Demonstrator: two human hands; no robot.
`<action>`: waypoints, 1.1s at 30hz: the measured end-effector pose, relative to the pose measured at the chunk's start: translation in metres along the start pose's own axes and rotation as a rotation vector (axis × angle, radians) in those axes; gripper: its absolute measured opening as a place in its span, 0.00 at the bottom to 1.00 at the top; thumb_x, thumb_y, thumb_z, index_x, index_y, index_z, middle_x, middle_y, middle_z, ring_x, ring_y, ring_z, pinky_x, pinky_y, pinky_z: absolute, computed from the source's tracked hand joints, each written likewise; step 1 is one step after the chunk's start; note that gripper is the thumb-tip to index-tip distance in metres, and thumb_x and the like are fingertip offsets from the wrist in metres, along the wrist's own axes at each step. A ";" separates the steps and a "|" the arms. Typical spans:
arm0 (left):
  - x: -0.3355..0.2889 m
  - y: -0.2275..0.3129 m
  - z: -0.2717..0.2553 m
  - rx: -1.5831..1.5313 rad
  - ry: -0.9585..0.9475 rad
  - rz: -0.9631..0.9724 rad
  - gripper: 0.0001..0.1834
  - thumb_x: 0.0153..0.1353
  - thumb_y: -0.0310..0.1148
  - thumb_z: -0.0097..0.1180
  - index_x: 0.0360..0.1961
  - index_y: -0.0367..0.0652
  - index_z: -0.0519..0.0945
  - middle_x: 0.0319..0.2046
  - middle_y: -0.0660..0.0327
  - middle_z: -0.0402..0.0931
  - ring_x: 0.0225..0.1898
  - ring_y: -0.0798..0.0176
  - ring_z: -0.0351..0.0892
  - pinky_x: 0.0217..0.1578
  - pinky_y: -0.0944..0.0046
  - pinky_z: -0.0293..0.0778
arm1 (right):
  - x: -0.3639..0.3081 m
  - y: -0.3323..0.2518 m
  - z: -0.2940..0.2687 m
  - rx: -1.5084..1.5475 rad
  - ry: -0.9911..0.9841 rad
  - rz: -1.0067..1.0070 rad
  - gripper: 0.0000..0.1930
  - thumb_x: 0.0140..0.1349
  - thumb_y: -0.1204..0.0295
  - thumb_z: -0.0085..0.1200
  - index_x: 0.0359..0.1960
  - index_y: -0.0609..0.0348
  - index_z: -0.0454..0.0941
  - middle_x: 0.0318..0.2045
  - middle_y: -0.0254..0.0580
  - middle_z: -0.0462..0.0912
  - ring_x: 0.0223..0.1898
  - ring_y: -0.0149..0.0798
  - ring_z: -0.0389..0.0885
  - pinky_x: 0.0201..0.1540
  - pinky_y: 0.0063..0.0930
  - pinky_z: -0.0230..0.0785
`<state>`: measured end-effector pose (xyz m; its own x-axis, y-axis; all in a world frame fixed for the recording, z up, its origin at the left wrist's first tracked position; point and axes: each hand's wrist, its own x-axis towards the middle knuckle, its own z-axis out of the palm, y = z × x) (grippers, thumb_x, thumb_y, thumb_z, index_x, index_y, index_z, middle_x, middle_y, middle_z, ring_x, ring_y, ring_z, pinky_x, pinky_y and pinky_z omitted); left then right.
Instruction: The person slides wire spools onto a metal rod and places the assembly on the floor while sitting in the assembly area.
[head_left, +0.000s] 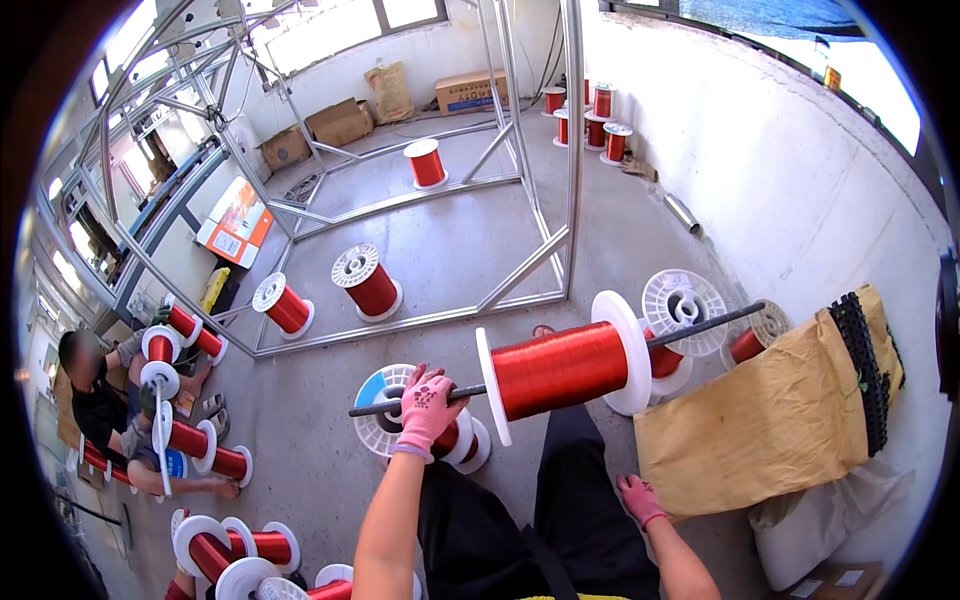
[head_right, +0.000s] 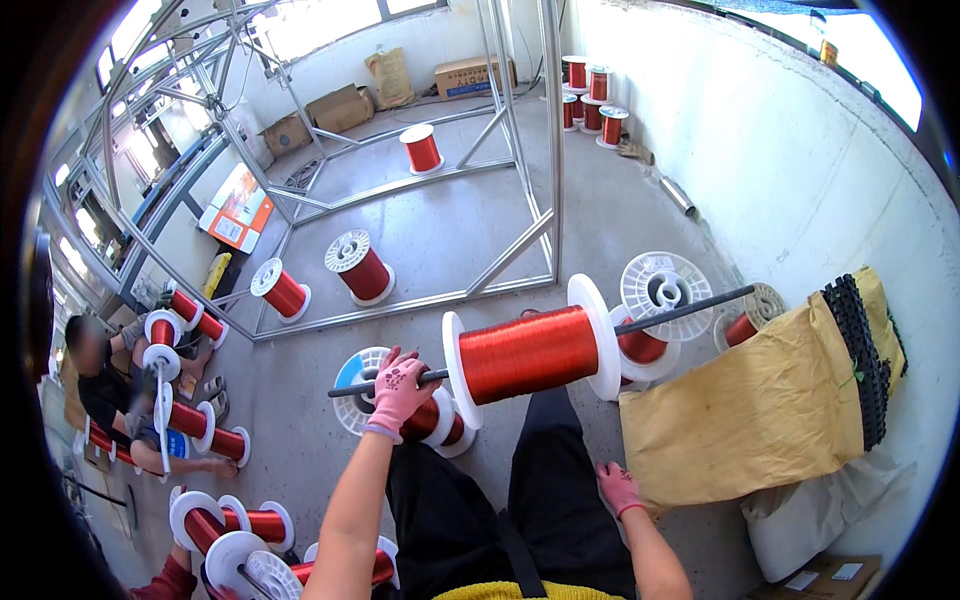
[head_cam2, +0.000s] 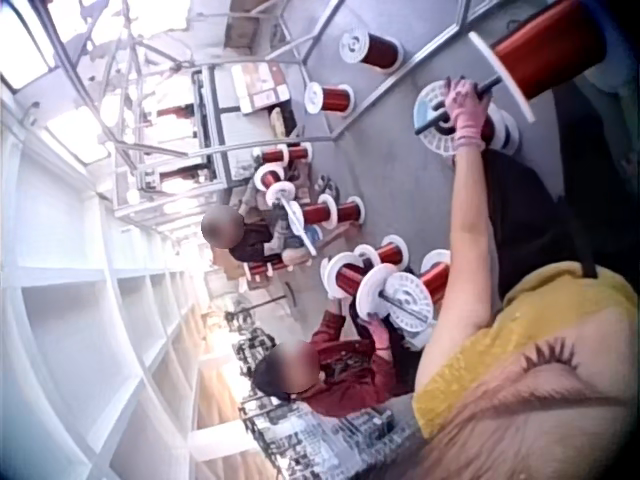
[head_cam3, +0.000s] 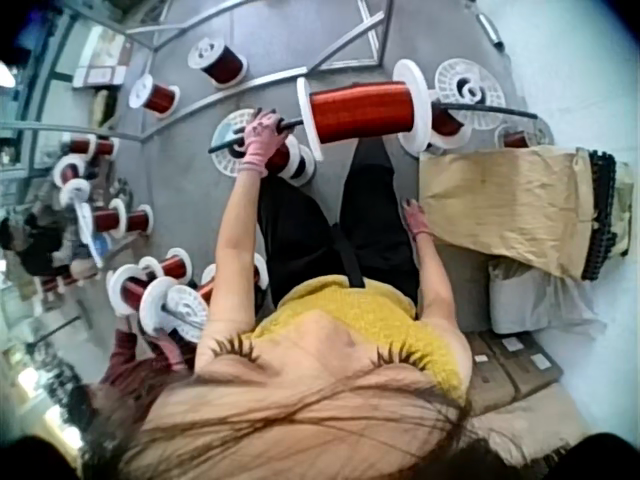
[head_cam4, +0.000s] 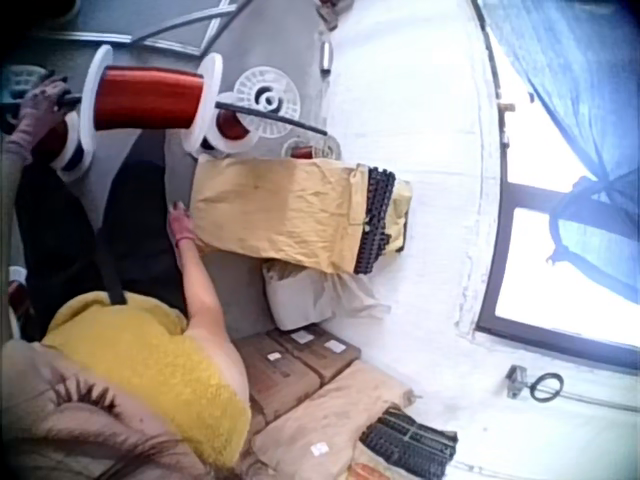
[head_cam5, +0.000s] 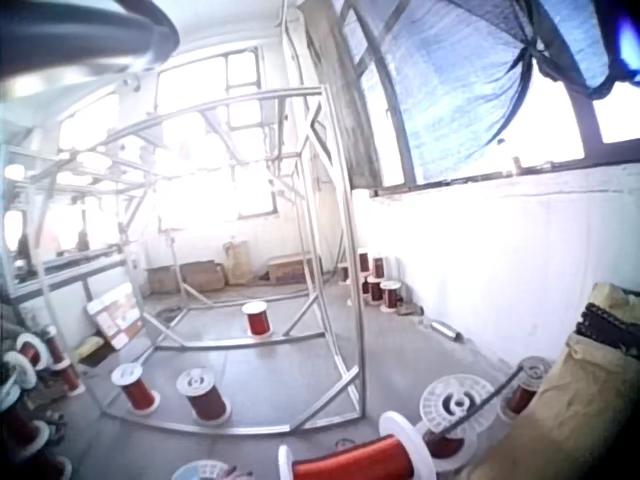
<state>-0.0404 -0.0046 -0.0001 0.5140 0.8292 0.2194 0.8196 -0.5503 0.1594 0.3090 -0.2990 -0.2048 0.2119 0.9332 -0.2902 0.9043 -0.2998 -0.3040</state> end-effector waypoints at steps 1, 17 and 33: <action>0.000 0.003 0.001 0.003 0.007 -0.021 0.15 0.47 0.47 0.65 0.29 0.47 0.83 0.39 0.60 0.81 0.54 0.63 0.74 0.65 0.56 0.55 | -0.002 -0.004 -0.003 0.006 0.057 0.011 0.14 0.66 0.61 0.39 0.46 0.49 0.74 0.39 0.48 0.79 0.40 0.55 0.79 0.44 0.46 0.71; 0.000 0.002 0.004 -0.026 0.017 -0.089 0.13 0.46 0.44 0.64 0.29 0.48 0.83 0.41 0.60 0.82 0.55 0.63 0.73 0.66 0.58 0.54 | 0.124 -0.143 -0.343 0.483 0.750 0.009 0.37 0.61 0.51 0.50 0.62 0.70 0.61 0.54 0.61 0.74 0.56 0.52 0.73 0.57 0.37 0.65; -0.006 0.000 -0.002 -0.040 0.042 -0.060 0.11 0.47 0.41 0.62 0.27 0.46 0.83 0.38 0.59 0.82 0.53 0.62 0.74 0.66 0.57 0.55 | 0.089 -0.144 -0.231 0.708 0.868 -0.125 0.24 0.66 0.56 0.46 0.53 0.66 0.70 0.49 0.62 0.76 0.51 0.60 0.74 0.52 0.44 0.66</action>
<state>-0.0441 -0.0101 0.0006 0.4524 0.8566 0.2480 0.8375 -0.5037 0.2120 0.2834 -0.1270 0.0225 0.5707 0.7036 0.4234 0.5814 0.0179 -0.8134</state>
